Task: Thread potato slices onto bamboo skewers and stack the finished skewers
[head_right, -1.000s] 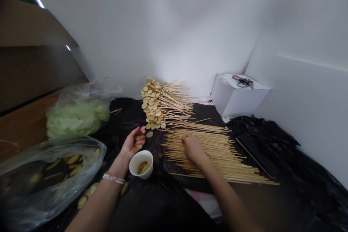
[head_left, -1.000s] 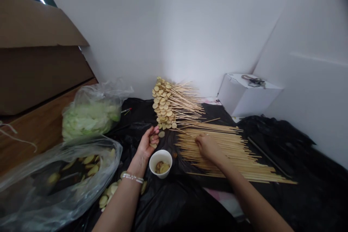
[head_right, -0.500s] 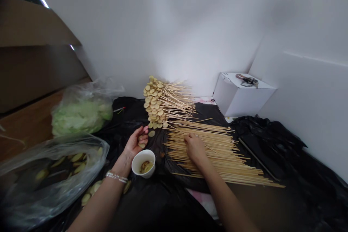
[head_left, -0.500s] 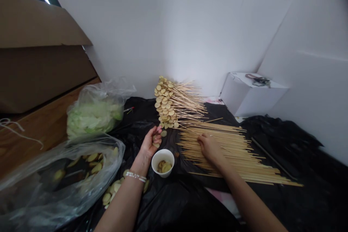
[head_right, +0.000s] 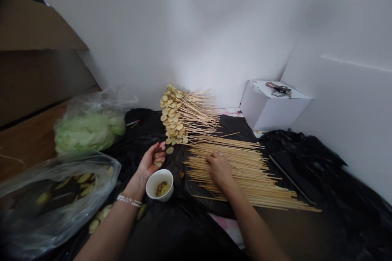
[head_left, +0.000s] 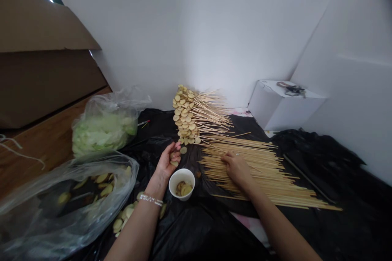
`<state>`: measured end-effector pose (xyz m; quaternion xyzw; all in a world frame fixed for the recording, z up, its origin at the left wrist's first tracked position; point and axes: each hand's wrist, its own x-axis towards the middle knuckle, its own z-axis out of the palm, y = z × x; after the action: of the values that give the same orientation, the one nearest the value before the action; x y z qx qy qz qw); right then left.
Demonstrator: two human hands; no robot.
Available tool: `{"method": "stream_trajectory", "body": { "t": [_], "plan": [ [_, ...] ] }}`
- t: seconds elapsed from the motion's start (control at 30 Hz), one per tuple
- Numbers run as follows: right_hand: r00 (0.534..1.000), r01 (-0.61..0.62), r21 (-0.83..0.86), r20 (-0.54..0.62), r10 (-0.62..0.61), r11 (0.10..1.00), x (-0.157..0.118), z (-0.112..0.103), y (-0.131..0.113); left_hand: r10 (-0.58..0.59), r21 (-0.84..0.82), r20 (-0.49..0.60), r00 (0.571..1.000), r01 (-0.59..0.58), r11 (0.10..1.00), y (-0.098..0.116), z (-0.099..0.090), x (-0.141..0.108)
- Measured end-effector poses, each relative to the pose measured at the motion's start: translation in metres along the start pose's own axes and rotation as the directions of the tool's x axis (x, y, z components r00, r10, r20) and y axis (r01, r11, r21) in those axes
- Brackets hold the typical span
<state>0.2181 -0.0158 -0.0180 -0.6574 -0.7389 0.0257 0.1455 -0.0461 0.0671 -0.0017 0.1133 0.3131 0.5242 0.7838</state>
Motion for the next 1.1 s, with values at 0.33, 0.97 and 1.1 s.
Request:
{"method": "stream_trajectory", "body": {
  "t": [0.33,0.97,1.1],
  "plan": [
    [0.998,-0.061,-0.101,-0.040,0.058,0.993,0.004,0.005,0.001,-0.004,0.004,-0.021,1.000,0.004,1.000,0.000,0.002,0.000],
    [0.976,0.132,-0.334,0.208,-0.063,0.933,0.019,-0.019,-0.017,-0.004,-0.020,0.006,1.000,0.004,1.000,-0.001,-0.001,-0.002],
    [0.957,0.199,-0.351,0.269,-0.105,0.915,0.030,-0.017,-0.015,-0.003,-0.017,-0.004,1.000,0.003,1.000,-0.001,-0.001,-0.002]
  ]
}}
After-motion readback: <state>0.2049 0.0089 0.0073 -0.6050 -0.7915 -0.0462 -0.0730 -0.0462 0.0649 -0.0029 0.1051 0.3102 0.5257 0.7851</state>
